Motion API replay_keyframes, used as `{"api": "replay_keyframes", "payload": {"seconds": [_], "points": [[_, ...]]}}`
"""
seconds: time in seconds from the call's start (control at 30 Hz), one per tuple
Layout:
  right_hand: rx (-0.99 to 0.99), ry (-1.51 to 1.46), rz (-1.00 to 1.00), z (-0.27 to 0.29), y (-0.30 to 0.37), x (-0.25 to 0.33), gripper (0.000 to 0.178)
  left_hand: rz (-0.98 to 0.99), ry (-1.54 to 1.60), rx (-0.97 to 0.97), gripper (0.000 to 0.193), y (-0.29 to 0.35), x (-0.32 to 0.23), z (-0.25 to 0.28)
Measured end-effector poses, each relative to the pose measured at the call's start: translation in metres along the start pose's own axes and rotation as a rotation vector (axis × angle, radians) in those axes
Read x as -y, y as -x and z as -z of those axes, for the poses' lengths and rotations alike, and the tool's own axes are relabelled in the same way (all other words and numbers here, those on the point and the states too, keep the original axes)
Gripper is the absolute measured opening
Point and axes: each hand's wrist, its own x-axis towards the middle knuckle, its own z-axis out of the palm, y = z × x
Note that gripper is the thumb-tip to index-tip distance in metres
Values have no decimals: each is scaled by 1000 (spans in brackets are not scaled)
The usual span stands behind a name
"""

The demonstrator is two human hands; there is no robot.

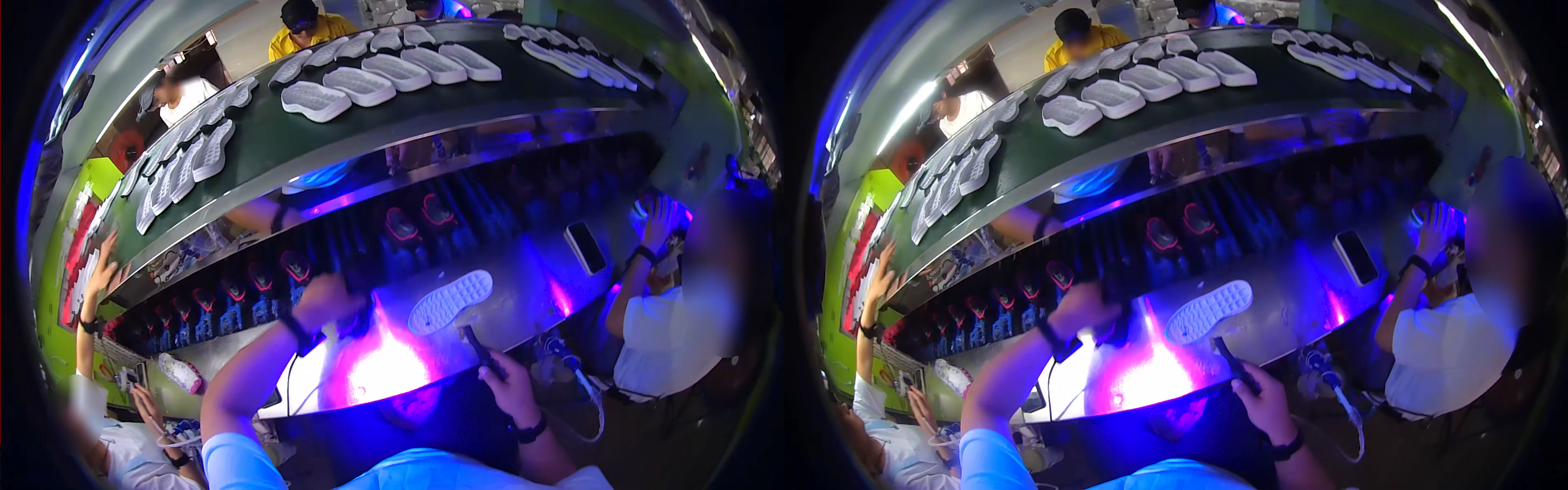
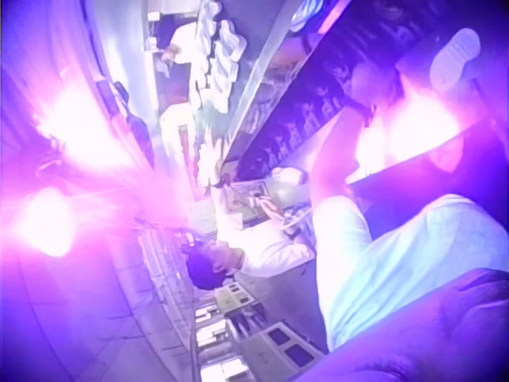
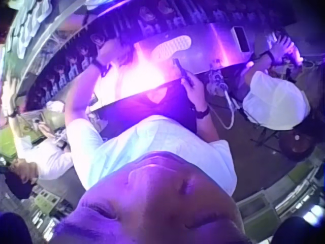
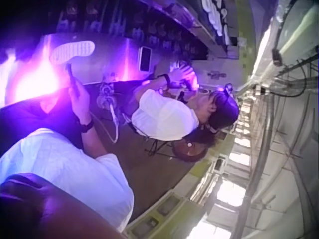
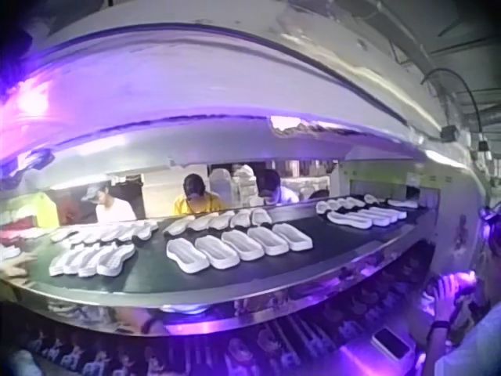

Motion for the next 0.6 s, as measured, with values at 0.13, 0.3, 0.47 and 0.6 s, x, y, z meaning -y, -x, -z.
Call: {"api": "replay_keyframes", "payload": {"seconds": [0.13, 0.3, 0.47, 0.6], "points": [[80, -71, -50, -9, -5, 37, 38, -399, -450, -164, 69, 114, 0, -60], [163, -52, 64, -29, 5, 72, 38, -793, -729, -497, 35, 171, 0, -130], [207, 36, 115, -54, 33, 84, 39, -906, -309, -623, 46, 191, 35, -117], [261, 163, 195, -70, 41, 66, 37, -605, 84, -753, 68, 233, 48, -129]]}}
